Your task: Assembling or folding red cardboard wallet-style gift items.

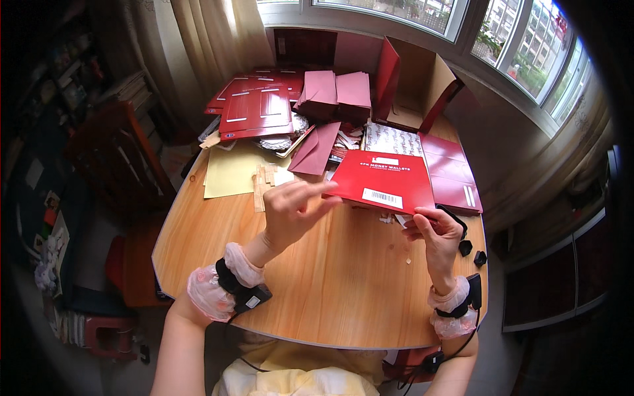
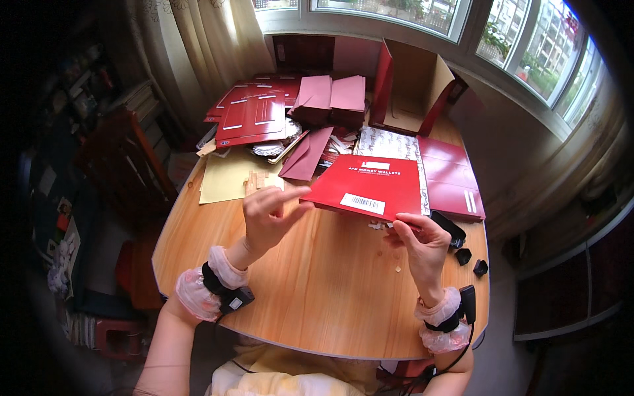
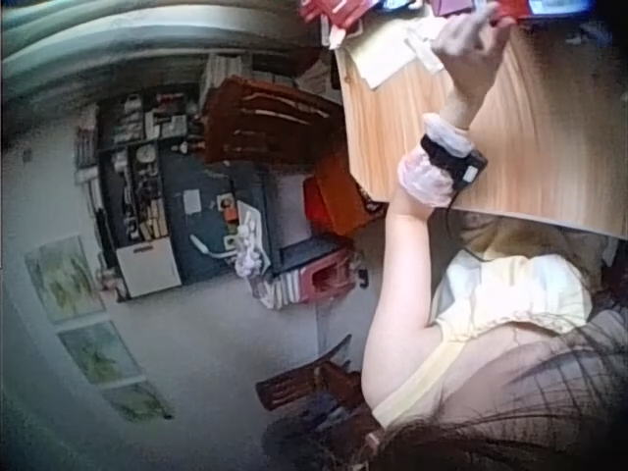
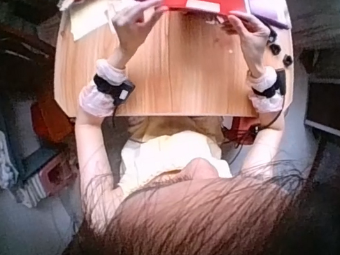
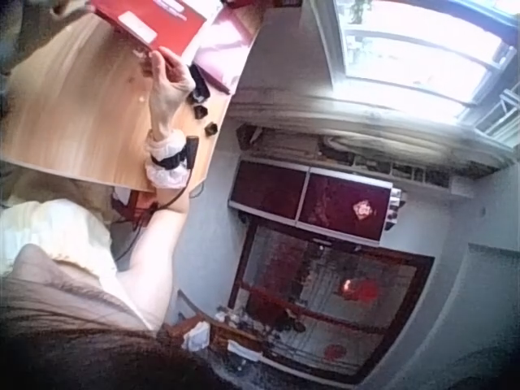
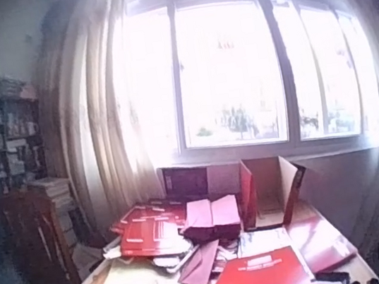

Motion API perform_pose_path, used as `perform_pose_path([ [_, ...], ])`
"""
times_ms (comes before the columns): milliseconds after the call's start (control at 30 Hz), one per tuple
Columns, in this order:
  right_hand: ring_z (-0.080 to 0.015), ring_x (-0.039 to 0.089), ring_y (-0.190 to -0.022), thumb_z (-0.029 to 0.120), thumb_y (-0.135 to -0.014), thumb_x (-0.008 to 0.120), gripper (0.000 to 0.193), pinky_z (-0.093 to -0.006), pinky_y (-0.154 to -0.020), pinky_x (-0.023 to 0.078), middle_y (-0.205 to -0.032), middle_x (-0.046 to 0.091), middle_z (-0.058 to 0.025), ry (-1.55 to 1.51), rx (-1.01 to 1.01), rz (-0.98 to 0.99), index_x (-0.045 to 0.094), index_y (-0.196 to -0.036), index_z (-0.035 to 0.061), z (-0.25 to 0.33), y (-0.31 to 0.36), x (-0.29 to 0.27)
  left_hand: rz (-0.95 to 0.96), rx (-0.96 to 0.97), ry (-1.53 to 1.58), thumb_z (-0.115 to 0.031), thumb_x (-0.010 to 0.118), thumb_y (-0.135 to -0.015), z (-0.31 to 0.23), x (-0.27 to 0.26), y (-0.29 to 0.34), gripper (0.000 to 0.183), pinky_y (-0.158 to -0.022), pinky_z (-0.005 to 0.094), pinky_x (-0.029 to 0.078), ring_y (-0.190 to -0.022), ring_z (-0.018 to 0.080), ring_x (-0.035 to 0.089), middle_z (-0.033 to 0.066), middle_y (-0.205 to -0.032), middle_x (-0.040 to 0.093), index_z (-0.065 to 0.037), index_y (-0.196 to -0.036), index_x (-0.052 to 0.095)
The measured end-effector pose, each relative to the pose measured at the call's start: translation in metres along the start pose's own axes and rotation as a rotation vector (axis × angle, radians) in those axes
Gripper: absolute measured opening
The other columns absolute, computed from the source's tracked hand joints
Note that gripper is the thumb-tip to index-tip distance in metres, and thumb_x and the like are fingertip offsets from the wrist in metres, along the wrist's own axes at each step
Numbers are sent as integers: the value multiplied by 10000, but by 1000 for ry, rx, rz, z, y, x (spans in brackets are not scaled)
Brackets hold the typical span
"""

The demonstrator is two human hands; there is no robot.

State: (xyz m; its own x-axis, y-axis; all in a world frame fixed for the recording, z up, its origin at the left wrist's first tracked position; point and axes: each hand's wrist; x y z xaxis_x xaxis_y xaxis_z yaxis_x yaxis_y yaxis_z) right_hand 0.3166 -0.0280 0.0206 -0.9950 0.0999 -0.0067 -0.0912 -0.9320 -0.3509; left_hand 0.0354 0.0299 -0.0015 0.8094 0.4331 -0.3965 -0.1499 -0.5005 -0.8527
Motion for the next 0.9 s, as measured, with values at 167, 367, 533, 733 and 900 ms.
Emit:
perform_pose_path([
  [167,-183,713,-686,34,-898,668,142,-243,-583,579,-821,717,-133,-12,1,42,674,-1020,-39,14,9,15,175,471,-106,-233,751,-767,-19,-2,-19,436,-976,390,501,-1113,195,613,-13,-1152,654,-211,-1194,667],
  [367,-173,710,-685,-6,-880,670,261,-233,-561,562,-824,712,-112,-38,5,104,624,-1137,-28,16,15,21,182,471,-152,-179,660,-843,-24,-7,-18,336,-767,278,579,-901,131,695,-21,-1017,714,-206,-1176,687],
  [533,-89,602,-633,60,-845,734,440,-187,-555,452,-756,635,-22,180,-293,36,562,-1245,-6,28,17,-2,163,412,-46,-138,720,-785,-33,-33,-40,387,-635,258,557,-779,152,711,43,-925,724,-133,-1171,691],
  [733,-62,497,-695,230,-875,735,402,-181,-558,371,-858,554,-20,166,-530,-76,599,-1180,7,34,0,-31,247,-70,454,2,711,-819,-35,-66,-66,480,-792,253,537,-878,104,650,96,-1062,708,-27,-1285,600],
  [900,-84,520,-822,228,-946,634,305,-197,-586,419,-976,573,-53,87,-248,45,618,-1155,6,30,-3,-34,663,-405,756,-114,740,-852,-27,-62,-58,456,-822,230,491,-919,40,570,25,-1079,690,-61,-1287,612],
])
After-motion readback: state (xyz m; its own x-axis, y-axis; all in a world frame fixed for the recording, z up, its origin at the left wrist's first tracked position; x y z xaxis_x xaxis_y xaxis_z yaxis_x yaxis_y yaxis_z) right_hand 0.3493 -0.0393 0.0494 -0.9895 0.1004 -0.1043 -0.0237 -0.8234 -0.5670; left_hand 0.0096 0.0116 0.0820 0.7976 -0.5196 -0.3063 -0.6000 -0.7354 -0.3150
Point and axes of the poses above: each hand's wrist, its own y-axis away from the middle knuckle, its own x-axis out of the palm, z = x × y
